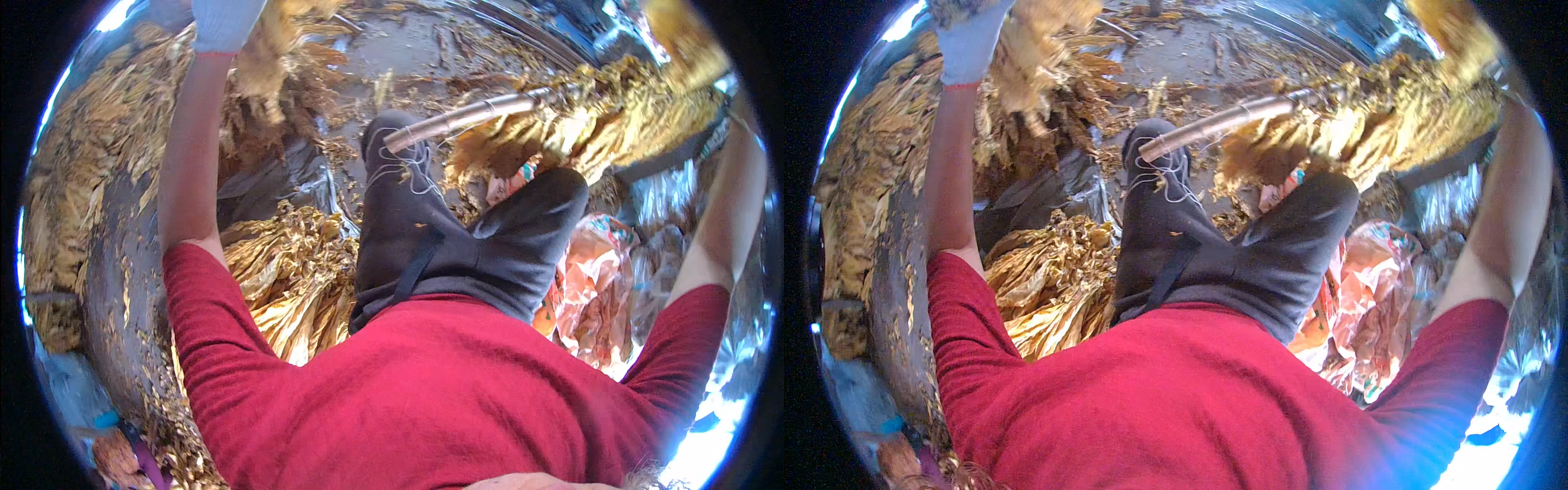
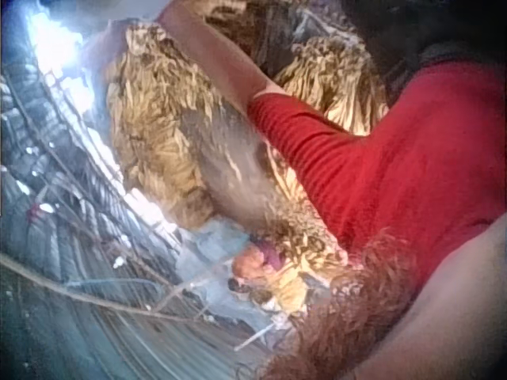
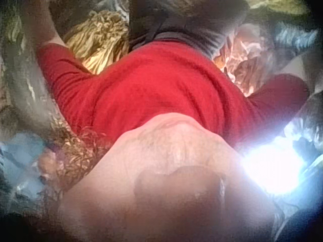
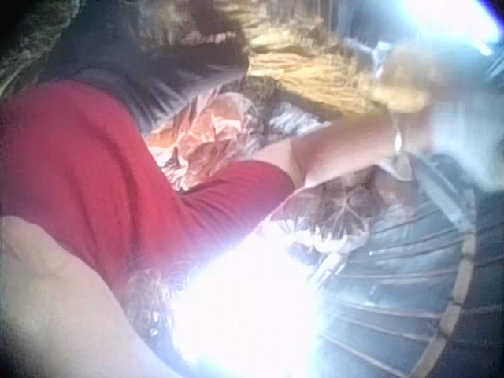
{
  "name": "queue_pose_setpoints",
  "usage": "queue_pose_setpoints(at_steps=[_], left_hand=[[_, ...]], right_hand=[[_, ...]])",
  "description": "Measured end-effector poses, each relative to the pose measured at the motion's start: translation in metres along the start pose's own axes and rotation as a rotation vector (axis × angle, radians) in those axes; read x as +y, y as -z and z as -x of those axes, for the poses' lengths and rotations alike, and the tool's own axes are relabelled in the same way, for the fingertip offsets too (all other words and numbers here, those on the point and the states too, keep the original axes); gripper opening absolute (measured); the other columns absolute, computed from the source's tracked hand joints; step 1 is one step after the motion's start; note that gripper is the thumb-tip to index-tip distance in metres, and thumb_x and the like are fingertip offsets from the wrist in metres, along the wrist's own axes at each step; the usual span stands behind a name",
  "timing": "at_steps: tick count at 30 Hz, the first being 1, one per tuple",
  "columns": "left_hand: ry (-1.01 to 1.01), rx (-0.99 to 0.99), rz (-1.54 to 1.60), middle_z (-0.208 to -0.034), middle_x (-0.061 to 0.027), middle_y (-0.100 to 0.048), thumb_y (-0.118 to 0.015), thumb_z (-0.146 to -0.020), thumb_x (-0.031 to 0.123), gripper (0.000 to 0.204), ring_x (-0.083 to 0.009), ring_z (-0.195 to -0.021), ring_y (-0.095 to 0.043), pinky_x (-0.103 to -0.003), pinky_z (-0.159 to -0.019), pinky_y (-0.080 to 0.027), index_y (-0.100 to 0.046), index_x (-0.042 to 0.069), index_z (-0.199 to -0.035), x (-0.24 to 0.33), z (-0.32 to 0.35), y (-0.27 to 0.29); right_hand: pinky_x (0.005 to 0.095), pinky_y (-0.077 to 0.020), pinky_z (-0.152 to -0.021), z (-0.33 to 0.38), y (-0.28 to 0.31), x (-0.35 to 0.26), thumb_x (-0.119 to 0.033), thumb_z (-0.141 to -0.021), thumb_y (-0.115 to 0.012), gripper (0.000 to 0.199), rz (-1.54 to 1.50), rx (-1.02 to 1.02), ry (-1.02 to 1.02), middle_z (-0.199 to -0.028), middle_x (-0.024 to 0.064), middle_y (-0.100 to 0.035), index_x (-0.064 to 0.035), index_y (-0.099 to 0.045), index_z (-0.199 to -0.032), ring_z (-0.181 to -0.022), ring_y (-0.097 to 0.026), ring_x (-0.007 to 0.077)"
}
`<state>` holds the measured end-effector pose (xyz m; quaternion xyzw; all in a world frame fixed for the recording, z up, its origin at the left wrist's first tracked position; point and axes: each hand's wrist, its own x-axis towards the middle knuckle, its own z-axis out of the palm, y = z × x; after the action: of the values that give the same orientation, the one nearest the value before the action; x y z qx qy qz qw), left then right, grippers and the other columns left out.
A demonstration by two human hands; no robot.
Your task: The person sits on the floor and gathers dried tobacco leaves, aligning them into bundles. They use a string to tie the bundles together and place the finished bundles on a nearby pile.
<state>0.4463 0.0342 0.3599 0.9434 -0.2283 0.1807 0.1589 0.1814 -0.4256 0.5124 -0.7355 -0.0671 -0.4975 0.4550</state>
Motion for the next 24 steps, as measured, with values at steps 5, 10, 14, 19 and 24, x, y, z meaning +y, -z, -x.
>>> queue_pose_setpoints(at_steps=[5, 10, 14, 19, 24], left_hand=[[0.026, 0.058, -0.089, -0.077, -0.0077, -0.063, -0.058, -0.101, 0.036, 0.027, -0.0186, -0.071, -0.062, -0.035, -0.064, -0.053, -0.065, 0.013, -0.114, -0.006, 0.031, 0.049], [0.102, 0.05, -0.223, -0.076, -0.0079, -0.062, -0.058, -0.101, 0.035, 0.027, -0.0182, -0.07, -0.062, -0.034, -0.064, -0.052, -0.065, 0.013, -0.114, -0.014, 0.086, 0.097], [0.134, 0.0, -0.327, -0.076, -0.008, -0.062, -0.059, -0.101, 0.035, 0.026, -0.0179, -0.07, -0.061, -0.033, -0.063, -0.052, -0.065, 0.012, -0.113, -0.01, 0.129, 0.123], [0.166, -0.089, -0.448, -0.076, -0.0082, -0.062, -0.059, -0.101, 0.033, 0.025, -0.0175, -0.069, -0.06, -0.033, -0.063, -0.052, -0.065, 0.012, -0.113, 0.004, 0.17, 0.138], [0.182, -0.167, -0.549, -0.076, -0.0083, -0.062, -0.06, -0.1, 0.032, 0.025, -0.017, -0.069, -0.06, -0.032, -0.062, -0.051, -0.065, 0.012, -0.112, 0.017, 0.198, 0.145]], right_hand=[[0.0411, -0.0477, -0.106, 0.01, -0.15, 0.009, -0.023, -0.089, -0.073, 0.054, -0.322, -0.378, -0.095, -0.134, 0.0166, -0.061, 0.0019, -0.057, -0.134, -0.125, -0.058, 0.0292], [0.041, -0.0456, -0.108, 0.058, -0.268, -0.006, -0.024, -0.089, -0.074, 0.057, -0.607, -0.663, -0.163, -0.136, 0.0162, -0.06, 0.0016, -0.056, -0.136, -0.127, -0.057, 0.0286], [0.0409, -0.0439, -0.109, 0.107, -0.313, -0.029, -0.025, -0.089, -0.074, 0.059, -0.796, -0.8, -0.241, -0.138, 0.0158, -0.059, 0.0014, -0.055, -0.138, -0.129, -0.055, 0.0282], [0.0408, -0.0418, -0.111, 0.151, -0.33, -0.047, -0.026, -0.089, -0.075, 0.062, -0.997, -0.868, -0.341, -0.141, 0.0153, -0.058, 0.001, -0.054, -0.14, -0.132, -0.054, 0.0276], [0.0407, -0.0397, -0.113, 0.179, -0.326, -0.048, -0.027, -0.088, -0.075, 0.064, -1.126, -0.888, -0.406, -0.143, 0.0149, -0.057, 0.0007, -0.053, -0.142, -0.134, -0.052, 0.0271]])
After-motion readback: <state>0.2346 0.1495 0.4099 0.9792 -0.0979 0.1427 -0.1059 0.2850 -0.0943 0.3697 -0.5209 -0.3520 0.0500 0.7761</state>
